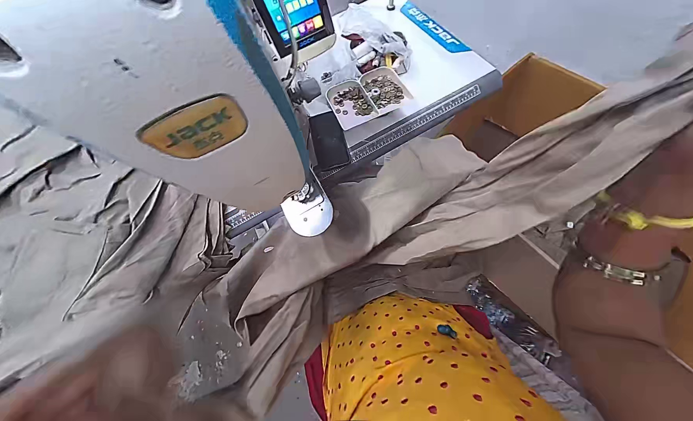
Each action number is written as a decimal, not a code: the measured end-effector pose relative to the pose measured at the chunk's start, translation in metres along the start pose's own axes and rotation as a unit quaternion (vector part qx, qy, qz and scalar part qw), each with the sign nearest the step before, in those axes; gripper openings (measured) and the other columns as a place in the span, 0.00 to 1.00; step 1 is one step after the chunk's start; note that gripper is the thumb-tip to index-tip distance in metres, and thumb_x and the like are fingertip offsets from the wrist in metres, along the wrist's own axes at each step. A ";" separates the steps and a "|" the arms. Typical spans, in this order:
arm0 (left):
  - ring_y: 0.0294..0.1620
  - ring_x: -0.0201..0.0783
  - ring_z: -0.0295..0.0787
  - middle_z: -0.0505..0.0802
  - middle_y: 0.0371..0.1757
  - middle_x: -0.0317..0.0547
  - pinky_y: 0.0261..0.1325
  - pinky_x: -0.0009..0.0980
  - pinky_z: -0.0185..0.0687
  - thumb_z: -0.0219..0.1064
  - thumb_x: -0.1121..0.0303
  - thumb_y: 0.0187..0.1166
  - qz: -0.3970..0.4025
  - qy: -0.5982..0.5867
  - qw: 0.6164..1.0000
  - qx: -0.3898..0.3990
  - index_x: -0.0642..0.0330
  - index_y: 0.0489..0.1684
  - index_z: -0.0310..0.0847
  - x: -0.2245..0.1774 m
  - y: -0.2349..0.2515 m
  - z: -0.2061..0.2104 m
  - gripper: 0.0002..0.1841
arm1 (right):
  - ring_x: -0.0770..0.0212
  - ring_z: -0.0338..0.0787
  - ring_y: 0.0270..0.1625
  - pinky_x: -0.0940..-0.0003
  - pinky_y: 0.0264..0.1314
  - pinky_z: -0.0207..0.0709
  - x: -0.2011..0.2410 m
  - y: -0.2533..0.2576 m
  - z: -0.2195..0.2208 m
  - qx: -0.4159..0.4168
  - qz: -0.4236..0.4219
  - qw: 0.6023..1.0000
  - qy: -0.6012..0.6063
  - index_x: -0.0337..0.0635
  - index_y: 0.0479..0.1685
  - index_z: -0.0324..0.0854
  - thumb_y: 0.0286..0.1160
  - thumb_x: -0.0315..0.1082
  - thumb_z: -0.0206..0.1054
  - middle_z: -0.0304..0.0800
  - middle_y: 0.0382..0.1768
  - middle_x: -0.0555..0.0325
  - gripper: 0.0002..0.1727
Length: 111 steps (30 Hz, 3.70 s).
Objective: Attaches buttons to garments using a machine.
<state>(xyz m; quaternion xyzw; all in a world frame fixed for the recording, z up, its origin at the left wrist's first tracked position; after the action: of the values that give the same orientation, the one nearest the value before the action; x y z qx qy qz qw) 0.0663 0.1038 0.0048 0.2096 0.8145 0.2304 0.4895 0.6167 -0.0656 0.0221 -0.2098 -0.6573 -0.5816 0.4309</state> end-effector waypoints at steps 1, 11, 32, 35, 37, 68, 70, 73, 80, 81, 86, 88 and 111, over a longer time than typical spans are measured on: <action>0.57 0.21 0.86 0.91 0.55 0.38 0.65 0.26 0.81 0.53 0.70 0.90 -0.032 0.031 0.993 0.112 0.72 0.62 0.79 0.023 -0.004 0.057 0.15 | 0.86 0.84 0.40 0.85 0.44 0.80 -0.001 -0.023 0.017 0.075 0.010 0.997 -0.034 0.45 0.52 0.79 0.84 0.36 0.64 0.84 0.37 0.75 0.07; 0.61 0.34 0.89 0.90 0.61 0.51 0.65 0.32 0.85 0.45 0.64 0.92 -0.301 -0.171 0.911 0.222 0.72 0.66 0.77 0.130 -0.083 0.179 0.21 | 0.39 0.80 0.74 0.25 0.68 0.63 -0.088 -0.295 0.170 0.773 -0.080 0.620 -0.106 0.52 0.64 0.88 0.75 0.29 0.62 0.87 0.69 0.50 0.20; 0.59 0.28 0.77 0.88 0.46 0.38 0.69 0.29 0.65 0.61 0.45 0.85 -0.013 -0.083 0.972 0.220 0.54 0.36 0.84 0.064 -0.051 0.173 0.21 | 0.85 0.79 0.29 0.87 0.34 0.71 -0.042 -0.268 0.230 0.754 0.311 0.510 0.274 0.52 0.33 0.82 0.86 0.67 0.47 0.83 0.26 0.81 0.31; 0.60 0.25 0.82 0.91 0.48 0.36 0.69 0.28 0.74 0.60 0.49 0.87 -0.054 -0.127 0.964 0.229 0.57 0.39 0.83 0.071 -0.053 0.173 0.19 | 0.84 0.82 0.33 0.86 0.38 0.75 -0.035 -0.266 0.232 0.772 0.285 0.499 0.271 0.48 0.43 0.81 0.88 0.52 0.57 0.85 0.32 0.79 0.18; 0.53 0.19 0.85 0.90 0.45 0.28 0.62 0.23 0.81 0.61 0.53 0.88 -0.085 -0.173 0.962 0.196 0.54 0.40 0.82 0.069 -0.050 0.170 0.14 | 0.87 0.78 0.30 0.88 0.34 0.72 -0.035 -0.267 0.232 0.782 0.277 0.496 0.255 0.50 0.42 0.76 0.84 0.42 0.64 0.80 0.28 0.81 0.07; 0.24 0.21 0.85 0.88 0.28 0.26 0.28 0.20 0.85 0.69 0.66 0.81 -0.203 -0.258 0.922 0.207 0.54 0.37 0.78 0.045 -0.031 0.193 0.06 | 0.75 0.76 0.26 0.76 0.30 0.68 -0.030 -0.198 0.245 0.639 0.018 0.769 -0.004 0.42 0.33 0.87 0.80 0.52 0.68 0.81 0.23 0.65 0.21; 0.21 0.23 0.84 0.86 0.26 0.28 0.24 0.21 0.85 0.68 0.71 0.80 -0.249 -0.272 0.907 0.202 0.56 0.37 0.75 0.046 -0.016 0.202 0.06 | 0.80 0.74 0.26 0.80 0.31 0.67 -0.032 -0.184 0.256 0.629 0.070 0.774 0.011 0.45 0.34 0.84 0.74 0.47 0.74 0.79 0.23 0.72 0.15; 0.20 0.23 0.85 0.87 0.27 0.27 0.23 0.23 0.87 0.69 0.72 0.78 -0.267 -0.302 0.892 0.204 0.55 0.37 0.73 0.036 -0.012 0.202 0.07 | 0.86 0.74 0.28 0.88 0.34 0.68 -0.026 -0.174 0.262 0.644 0.107 0.753 0.079 0.44 0.37 0.79 0.77 0.37 0.71 0.76 0.24 0.77 0.08; 0.25 0.17 0.86 0.88 0.28 0.21 0.29 0.17 0.85 0.71 0.66 0.78 -0.221 -0.290 0.914 0.178 0.48 0.36 0.76 0.028 -0.001 0.187 0.07 | 0.89 0.75 0.31 0.90 0.37 0.70 -0.008 -0.166 0.266 0.650 0.071 0.746 0.125 0.41 0.45 0.78 0.80 0.37 0.69 0.79 0.28 0.77 0.09; 0.23 0.20 0.85 0.88 0.27 0.25 0.28 0.20 0.86 0.69 0.70 0.78 -0.244 -0.271 0.916 0.168 0.54 0.36 0.75 0.038 0.002 0.192 0.06 | 0.86 0.74 0.29 0.87 0.35 0.69 -0.016 -0.163 0.273 0.642 0.057 0.760 0.077 0.41 0.46 0.78 0.80 0.37 0.68 0.78 0.27 0.75 0.09; 0.15 0.22 0.77 0.81 0.22 0.29 0.18 0.18 0.78 0.70 0.71 0.75 -0.285 -0.235 0.919 0.136 0.60 0.44 0.70 0.048 0.009 0.210 0.11 | 0.82 0.81 0.33 0.83 0.39 0.76 -0.030 -0.148 0.291 0.601 0.032 0.798 0.034 0.43 0.47 0.76 0.78 0.31 0.69 0.82 0.30 0.71 0.07; 0.14 0.23 0.73 0.77 0.21 0.30 0.17 0.18 0.74 0.72 0.69 0.74 -0.298 -0.233 0.916 0.136 0.61 0.50 0.67 0.054 0.008 0.214 0.17 | 0.81 0.81 0.32 0.82 0.37 0.76 -0.029 -0.145 0.293 0.599 0.033 0.799 0.034 0.43 0.46 0.76 0.77 0.30 0.70 0.81 0.29 0.70 0.08; 0.33 0.19 0.90 0.95 0.36 0.26 0.37 0.20 0.88 0.62 0.62 0.87 -0.279 -0.355 0.827 0.335 0.50 0.49 0.85 0.010 -0.051 0.219 0.07 | 0.34 0.83 0.60 0.33 0.54 0.68 -0.112 -0.075 0.339 0.463 -0.276 0.773 -0.333 0.36 0.57 0.87 0.66 0.43 0.80 0.87 0.56 0.40 0.24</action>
<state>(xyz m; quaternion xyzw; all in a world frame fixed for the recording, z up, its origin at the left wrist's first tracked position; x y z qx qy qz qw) 0.2517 0.1060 -0.1229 0.1920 0.6354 -0.2938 0.6878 0.5099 0.2629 -0.0966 0.0251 -0.9793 -0.1944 0.0506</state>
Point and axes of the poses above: each hand's wrist, its own y-axis towards the middle knuckle, its own z-axis out of the palm, x = y × z, the point moved 10 cm from there along y, towards the middle knuckle
